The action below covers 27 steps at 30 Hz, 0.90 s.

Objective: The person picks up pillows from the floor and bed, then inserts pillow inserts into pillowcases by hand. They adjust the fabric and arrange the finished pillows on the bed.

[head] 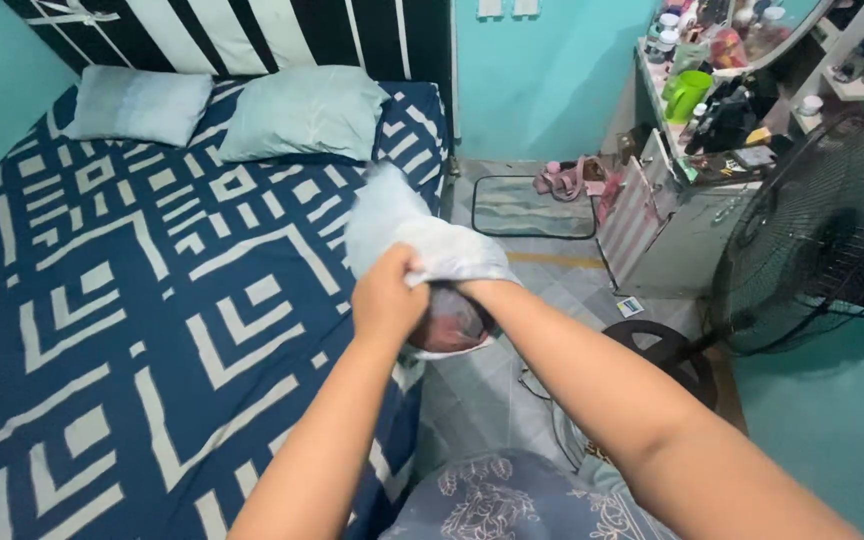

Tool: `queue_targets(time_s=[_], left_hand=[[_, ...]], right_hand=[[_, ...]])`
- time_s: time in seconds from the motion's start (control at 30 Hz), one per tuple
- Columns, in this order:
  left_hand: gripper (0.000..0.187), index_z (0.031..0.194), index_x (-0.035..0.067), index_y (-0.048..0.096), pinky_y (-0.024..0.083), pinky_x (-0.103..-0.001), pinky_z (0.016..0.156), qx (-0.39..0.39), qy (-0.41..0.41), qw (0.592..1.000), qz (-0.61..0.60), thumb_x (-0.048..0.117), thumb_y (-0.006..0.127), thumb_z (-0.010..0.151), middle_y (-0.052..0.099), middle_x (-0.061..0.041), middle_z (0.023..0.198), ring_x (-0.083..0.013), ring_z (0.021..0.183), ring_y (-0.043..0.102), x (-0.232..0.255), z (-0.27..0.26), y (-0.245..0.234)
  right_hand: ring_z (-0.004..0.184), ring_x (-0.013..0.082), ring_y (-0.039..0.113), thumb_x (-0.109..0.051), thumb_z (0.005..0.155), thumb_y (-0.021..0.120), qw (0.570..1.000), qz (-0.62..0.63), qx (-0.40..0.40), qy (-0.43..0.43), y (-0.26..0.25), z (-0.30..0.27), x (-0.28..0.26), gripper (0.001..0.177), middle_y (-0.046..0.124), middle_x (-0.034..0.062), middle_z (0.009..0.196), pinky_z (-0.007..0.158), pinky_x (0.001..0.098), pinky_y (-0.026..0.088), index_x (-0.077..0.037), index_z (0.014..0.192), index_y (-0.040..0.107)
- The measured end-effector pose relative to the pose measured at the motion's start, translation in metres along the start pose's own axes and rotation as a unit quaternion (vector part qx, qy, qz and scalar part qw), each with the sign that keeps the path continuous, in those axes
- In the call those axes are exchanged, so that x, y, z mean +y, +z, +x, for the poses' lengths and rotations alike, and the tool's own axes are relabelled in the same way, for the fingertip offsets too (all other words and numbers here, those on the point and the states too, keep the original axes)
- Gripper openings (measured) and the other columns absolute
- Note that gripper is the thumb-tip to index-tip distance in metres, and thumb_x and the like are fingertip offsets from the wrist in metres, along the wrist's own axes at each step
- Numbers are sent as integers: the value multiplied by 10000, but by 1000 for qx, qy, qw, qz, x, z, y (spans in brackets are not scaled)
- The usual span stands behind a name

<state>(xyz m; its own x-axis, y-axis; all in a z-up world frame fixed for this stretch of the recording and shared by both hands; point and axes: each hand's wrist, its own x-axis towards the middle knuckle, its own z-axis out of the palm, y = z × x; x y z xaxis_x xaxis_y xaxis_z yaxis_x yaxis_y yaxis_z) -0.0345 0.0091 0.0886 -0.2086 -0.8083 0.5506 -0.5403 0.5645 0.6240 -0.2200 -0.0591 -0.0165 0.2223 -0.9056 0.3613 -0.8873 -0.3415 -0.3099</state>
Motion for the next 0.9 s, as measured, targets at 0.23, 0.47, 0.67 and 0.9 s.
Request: queue_targets(time_s=[0.23,0.47,0.67,0.9], left_hand=[[267,1175,198,710,516,-453,852,-24,-281,958,-43,272,550,975,725,-146,1082,-364,1015,680,-87,-35,37],[264,1129,103,664,505,-420,820,11,-363,926,-102,215,493,962,733,-162,992,-324,932,697,-104,-48,67],[316,1014,26,694,494,-383,775,-63,-319,892,-314,291,524,1004,690,-139,945,-247,866,633,-96,-54,97],[360,896,29,650,491,-338,733,-255,-7,893,-371,351,557,1027,641,-63,812,-193,766,602,-22,-64,96]], right_hand=[[1132,426,564,-373,595,882,989,129,-48,62,-17,-32,-7,878,599,242,1271,965,482,465,-79,1349,541],[1106,447,560,-380,547,913,982,151,-52,98,-52,-95,-53,977,581,266,1273,933,492,472,-78,1385,512],[1090,377,632,-361,585,842,991,117,-57,24,-61,-116,-66,900,659,198,1175,920,475,509,-143,1401,532],[1092,328,642,-379,706,813,975,-76,-207,32,-16,-128,-51,657,696,144,1133,913,440,520,-149,1279,587]])
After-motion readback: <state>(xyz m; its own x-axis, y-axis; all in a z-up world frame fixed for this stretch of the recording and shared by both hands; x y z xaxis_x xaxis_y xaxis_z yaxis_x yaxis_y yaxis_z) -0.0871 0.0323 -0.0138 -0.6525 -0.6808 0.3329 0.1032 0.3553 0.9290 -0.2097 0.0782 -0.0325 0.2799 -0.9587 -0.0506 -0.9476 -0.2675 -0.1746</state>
